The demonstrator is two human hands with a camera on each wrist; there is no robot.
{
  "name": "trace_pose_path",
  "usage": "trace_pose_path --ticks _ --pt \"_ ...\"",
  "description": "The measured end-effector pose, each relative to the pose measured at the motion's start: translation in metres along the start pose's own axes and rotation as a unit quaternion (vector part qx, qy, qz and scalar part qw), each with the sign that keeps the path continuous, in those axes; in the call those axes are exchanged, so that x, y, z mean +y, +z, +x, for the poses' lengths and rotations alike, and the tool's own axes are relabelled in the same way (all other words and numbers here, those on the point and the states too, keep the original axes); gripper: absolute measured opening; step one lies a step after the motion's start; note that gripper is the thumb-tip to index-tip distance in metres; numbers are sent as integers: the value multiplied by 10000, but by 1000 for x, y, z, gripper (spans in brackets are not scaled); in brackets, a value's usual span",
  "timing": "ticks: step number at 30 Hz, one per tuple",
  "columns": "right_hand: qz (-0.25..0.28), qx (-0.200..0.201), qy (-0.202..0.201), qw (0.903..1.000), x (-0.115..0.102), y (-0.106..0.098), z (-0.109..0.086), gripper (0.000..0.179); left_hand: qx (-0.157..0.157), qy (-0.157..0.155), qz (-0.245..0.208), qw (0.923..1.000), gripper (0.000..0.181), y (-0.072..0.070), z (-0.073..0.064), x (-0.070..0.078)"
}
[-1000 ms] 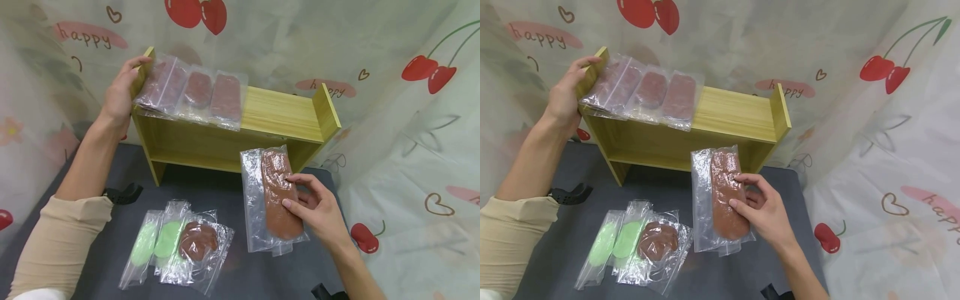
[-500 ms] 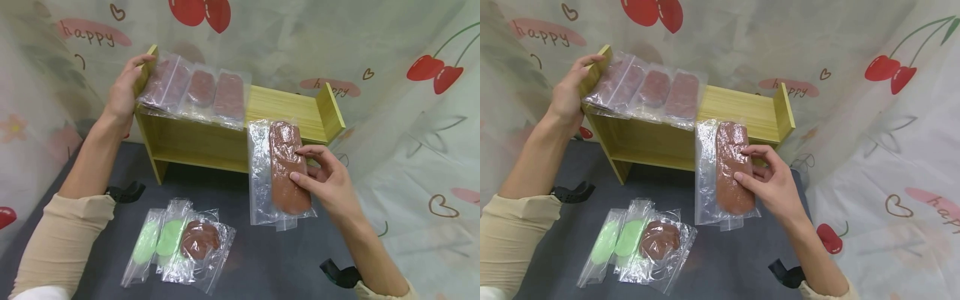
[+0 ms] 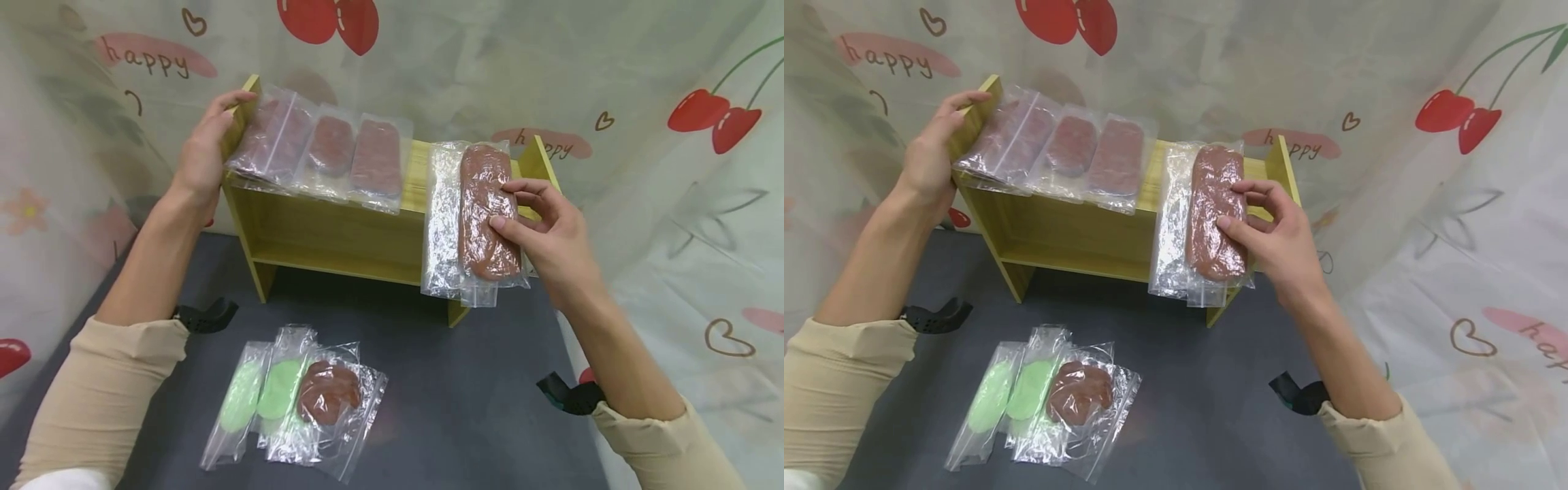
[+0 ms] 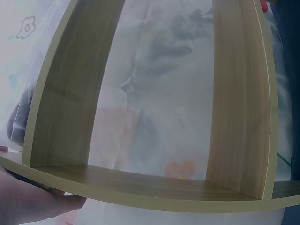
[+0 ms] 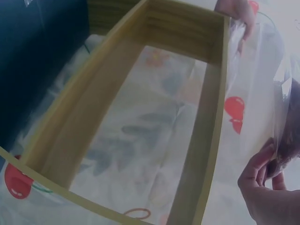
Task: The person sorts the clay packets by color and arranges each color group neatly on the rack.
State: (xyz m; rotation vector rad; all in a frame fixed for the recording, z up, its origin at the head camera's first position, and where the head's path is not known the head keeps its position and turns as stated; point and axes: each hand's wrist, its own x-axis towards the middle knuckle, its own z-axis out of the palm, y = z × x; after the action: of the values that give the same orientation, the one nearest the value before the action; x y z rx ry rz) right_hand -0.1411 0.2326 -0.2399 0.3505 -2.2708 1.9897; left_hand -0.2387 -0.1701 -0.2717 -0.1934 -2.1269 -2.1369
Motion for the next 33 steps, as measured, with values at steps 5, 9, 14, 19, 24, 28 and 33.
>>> trace_pose_path --ticks 5,9,14,19,24,28,33 --pt "12 150 180 9997 -6 0 14 40 1 23 -10 10000 46 0 0 -1" --pt "-274 242 434 9984 -8 3 26 44 14 7 -8 10000 46 1 0 -1" --pt "-425 194 578 9972 -7 8 42 44 -4 -17 145 9999 47 0 0 -1" --pt "-13 -42 628 9980 -1 14 58 44 -9 -39 168 9999 47 -1 0 -1" --pt "-54 -114 737 9972 4 17 71 45 -9 -66 234 9997 48 -1 -1 -1" --pt "-302 -10 808 9963 9 17 81 46 0 4 208 9998 47 -1 -1 -1" --pt "-829 -53 772 9936 15 17 91 49 -10 39 191 9998 47 0 -1 -1"
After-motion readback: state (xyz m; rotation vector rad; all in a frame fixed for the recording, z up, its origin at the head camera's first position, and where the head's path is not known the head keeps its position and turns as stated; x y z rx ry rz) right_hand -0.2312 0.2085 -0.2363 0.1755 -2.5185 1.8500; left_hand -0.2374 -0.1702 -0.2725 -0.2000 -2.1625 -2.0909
